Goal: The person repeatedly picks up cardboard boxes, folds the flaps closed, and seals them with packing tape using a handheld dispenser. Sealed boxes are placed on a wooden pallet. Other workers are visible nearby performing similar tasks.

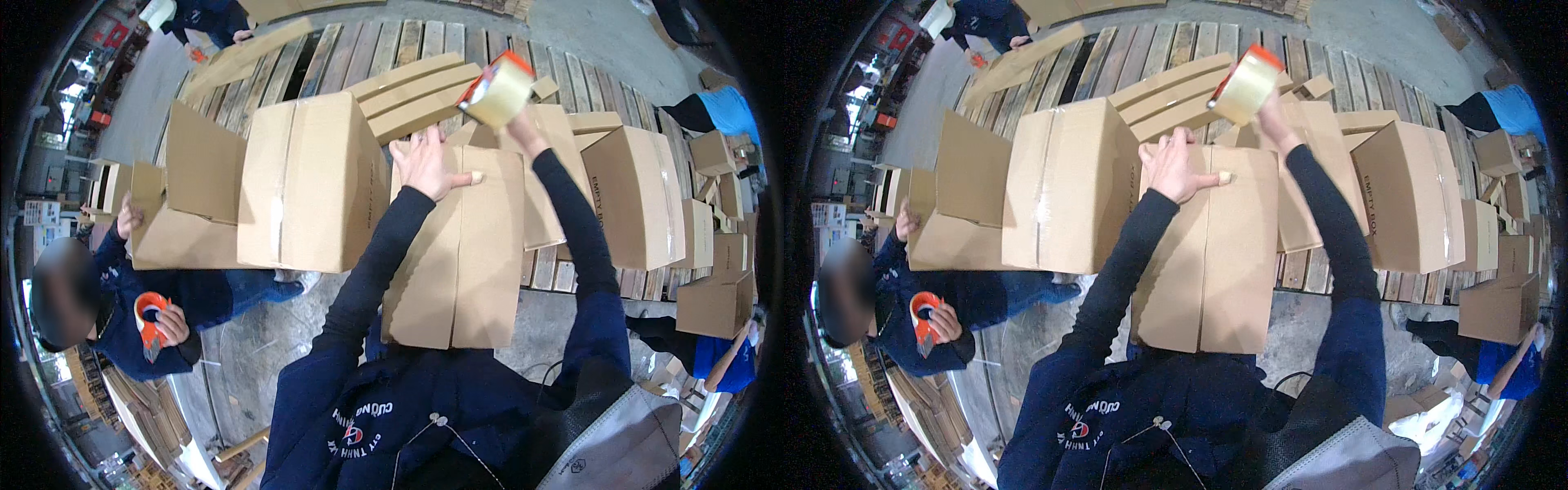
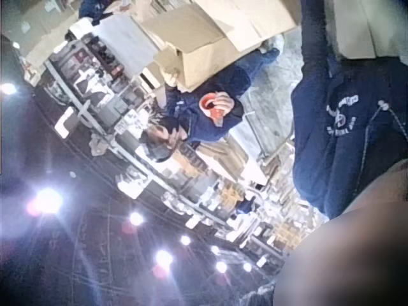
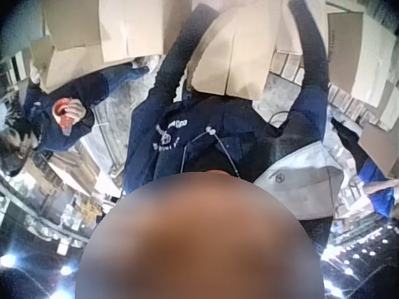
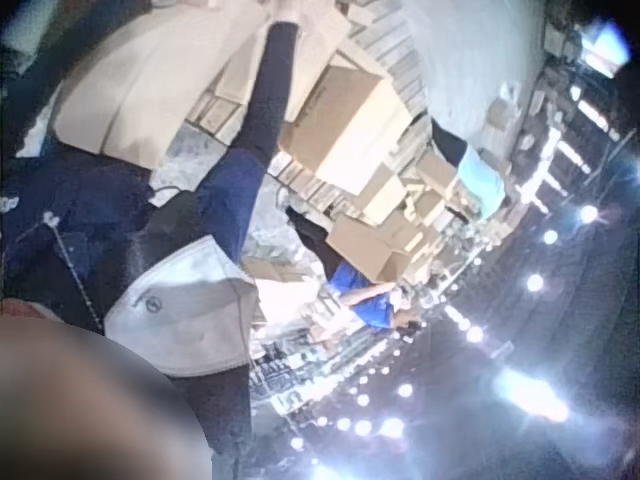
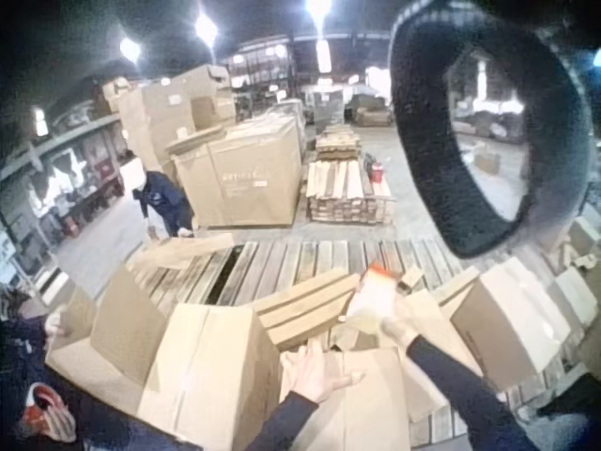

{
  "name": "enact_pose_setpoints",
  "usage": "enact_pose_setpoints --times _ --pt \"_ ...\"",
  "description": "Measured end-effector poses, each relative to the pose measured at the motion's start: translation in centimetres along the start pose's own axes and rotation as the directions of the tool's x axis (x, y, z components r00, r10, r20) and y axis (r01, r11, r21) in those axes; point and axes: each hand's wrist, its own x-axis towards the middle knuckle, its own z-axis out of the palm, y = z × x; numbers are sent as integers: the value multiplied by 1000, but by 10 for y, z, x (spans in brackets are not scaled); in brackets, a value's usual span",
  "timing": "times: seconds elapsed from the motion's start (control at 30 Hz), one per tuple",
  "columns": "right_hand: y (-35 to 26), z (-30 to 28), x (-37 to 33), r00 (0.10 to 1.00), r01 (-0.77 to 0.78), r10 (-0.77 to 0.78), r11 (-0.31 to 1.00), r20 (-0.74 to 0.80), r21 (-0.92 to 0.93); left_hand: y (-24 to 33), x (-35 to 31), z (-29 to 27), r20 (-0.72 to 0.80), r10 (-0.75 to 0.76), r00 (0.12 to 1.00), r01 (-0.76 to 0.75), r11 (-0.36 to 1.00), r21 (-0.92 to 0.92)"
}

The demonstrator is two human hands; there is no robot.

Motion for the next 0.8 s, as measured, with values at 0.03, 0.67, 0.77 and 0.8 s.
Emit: enact_pose_setpoints --times 0.03,0.67,0.77,0.8 --pt "15 2 -3 995 -70 71 997 -74 12 -1 0 0 16 -5 1000 5 1000 -18" --pt "23 19 -12 824 -482 525 847 212 -225 3 -3 -7 -76 52 996 -53 999 -7" --pt "-19 39 -10 787 -590 609 790 96 -165 0 -1 -6 -76 119 990 -120 993 1" --pt "-42 41 -16 818 -553 563 826 118 -113 -2 1 -6 -70 114 991 -111 993 50"
